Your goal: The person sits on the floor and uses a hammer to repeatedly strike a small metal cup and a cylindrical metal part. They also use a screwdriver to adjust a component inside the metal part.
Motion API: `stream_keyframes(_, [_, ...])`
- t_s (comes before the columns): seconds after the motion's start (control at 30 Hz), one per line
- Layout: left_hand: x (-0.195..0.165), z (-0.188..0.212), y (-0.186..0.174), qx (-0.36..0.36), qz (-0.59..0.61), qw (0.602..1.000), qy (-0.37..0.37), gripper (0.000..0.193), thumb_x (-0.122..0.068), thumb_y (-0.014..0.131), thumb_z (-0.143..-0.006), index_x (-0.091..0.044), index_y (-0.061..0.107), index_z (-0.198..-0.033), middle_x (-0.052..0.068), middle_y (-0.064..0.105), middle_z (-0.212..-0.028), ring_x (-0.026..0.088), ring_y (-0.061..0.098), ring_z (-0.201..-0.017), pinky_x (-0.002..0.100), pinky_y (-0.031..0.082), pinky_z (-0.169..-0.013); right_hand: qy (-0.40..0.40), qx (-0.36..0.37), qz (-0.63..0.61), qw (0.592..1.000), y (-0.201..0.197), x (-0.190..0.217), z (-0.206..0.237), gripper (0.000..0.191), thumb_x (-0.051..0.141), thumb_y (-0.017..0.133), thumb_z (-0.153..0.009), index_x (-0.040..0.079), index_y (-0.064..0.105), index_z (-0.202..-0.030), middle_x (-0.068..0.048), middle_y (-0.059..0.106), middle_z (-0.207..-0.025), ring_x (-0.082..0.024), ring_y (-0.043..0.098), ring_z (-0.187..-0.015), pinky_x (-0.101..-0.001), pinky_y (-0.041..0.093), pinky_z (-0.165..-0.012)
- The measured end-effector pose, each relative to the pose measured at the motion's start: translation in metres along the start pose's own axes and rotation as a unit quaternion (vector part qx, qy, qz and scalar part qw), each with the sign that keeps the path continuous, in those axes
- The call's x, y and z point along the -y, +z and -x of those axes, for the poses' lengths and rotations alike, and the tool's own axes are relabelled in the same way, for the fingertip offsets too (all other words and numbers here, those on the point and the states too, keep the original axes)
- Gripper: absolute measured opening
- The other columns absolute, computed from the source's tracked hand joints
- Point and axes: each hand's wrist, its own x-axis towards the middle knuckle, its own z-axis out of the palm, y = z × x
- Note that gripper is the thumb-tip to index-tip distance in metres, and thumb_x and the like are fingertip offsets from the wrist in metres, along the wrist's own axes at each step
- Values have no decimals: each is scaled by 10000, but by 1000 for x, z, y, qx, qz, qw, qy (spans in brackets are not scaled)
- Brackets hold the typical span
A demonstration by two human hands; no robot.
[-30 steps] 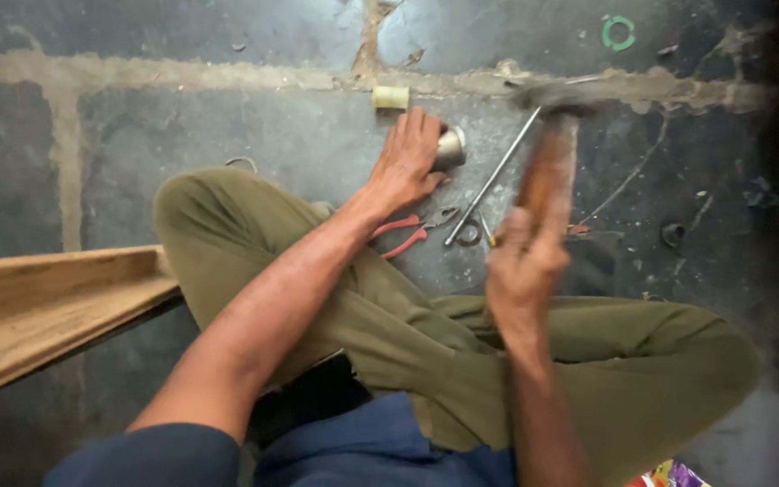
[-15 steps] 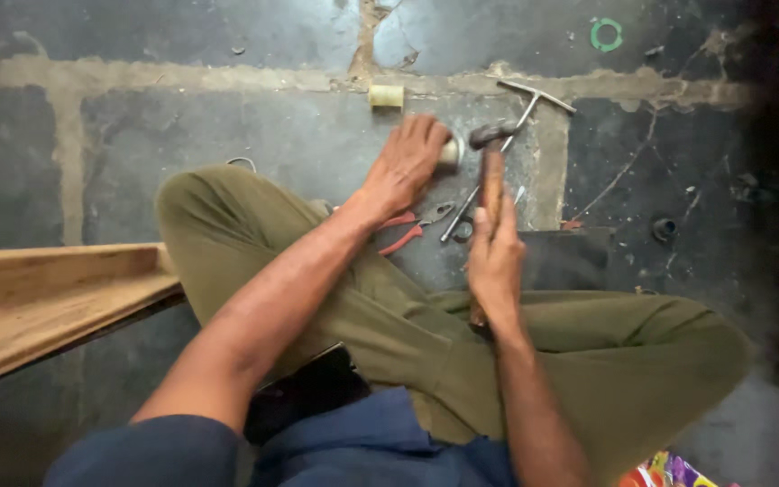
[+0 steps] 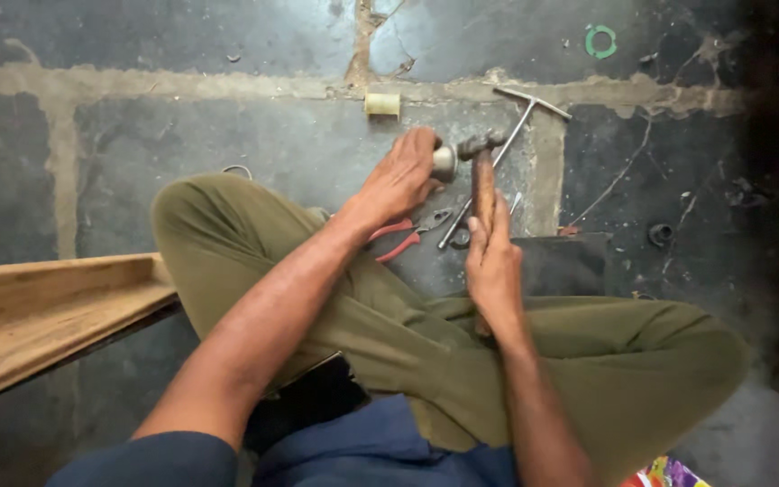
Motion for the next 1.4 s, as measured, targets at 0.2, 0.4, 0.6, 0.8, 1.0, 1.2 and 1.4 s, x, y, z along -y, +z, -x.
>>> stream_keyframes(0.2, [5, 4, 3, 0, -11, 1000, -18, 561, -118, 840, -779, -8, 488, -1202, 234, 567, -1153, 448, 565, -1076, 505, 465, -913, 65, -37, -100, 992, -24, 6, 11, 561, 292, 502, -1111, 64, 352, -1601, -75, 616, -752, -145, 596, -583, -329, 497, -521])
stream_keyframes(0.4, [4, 1, 3, 11, -4, 1000, -27, 585, -142, 852, -745, -11, 493, -1189, 239, 566, -1146, 454, 562, -1079, 506, 465, -909, -4, -103, -265, 959, 4, -2, 13, 606, 253, 446, -1112, 95, 243, -1661, 2, 541, -782, -96, 488, -576, -277, 454, -514])
stream_keyframes(0.6, [3, 1, 1, 6, -15, 999, -51, 604, -162, 861, -758, -18, 487, -1209, 233, 564, -1168, 453, 567, -1076, 507, 469, -905, 147, 55, -183, 970, 2, -14, -2, 441, 289, 481, -1099, 86, 461, -1490, 11, 541, -663, -95, 539, -487, -281, 461, -429])
stream_keyframes(0.8, [7, 5, 3, -6, -13, 999, -33, 631, -166, 877, -753, -17, 478, -1218, 225, 560, -1172, 449, 565, -1086, 501, 473, -917, -45, -126, -288, 948, -19, -4, 14, 446, 254, 455, -1209, 85, 299, -1592, -9, 546, -833, -78, 519, -596, -257, 448, -513])
stream_keyframes(1.0, [7, 4, 4, -12, -25, 999, -21, 631, -144, 875, -729, -15, 482, -1206, 225, 555, -1156, 449, 557, -1083, 500, 472, -911, -17, 31, 34, 999, 25, -30, -5, 505, 291, 535, -1120, 74, 435, -1564, -241, 688, -905, -389, 734, -774, -464, 517, -628])
stream_keyframes(1.2, [15, 6, 10, -11, -76, 997, -17, 518, -18, 801, -765, -61, 512, -1193, 172, 573, -1175, 398, 583, -1139, 472, 490, -970, 94, -4, -75, 993, 9, -22, -1, 525, 305, 506, -1067, 69, 431, -1530, -164, 649, -715, -236, 664, -584, -422, 519, -553])
stream_keyframes(1.4, [18, 2, 16, -2, -99, 995, -21, 669, -123, 879, -622, 43, 493, -1142, 269, 551, -1100, 454, 559, -1043, 500, 496, -861, -50, -124, -108, 985, -28, 10, 8, 533, 281, 508, -1164, 55, 356, -1622, -74, 643, -816, -123, 625, -654, -319, 521, -603])
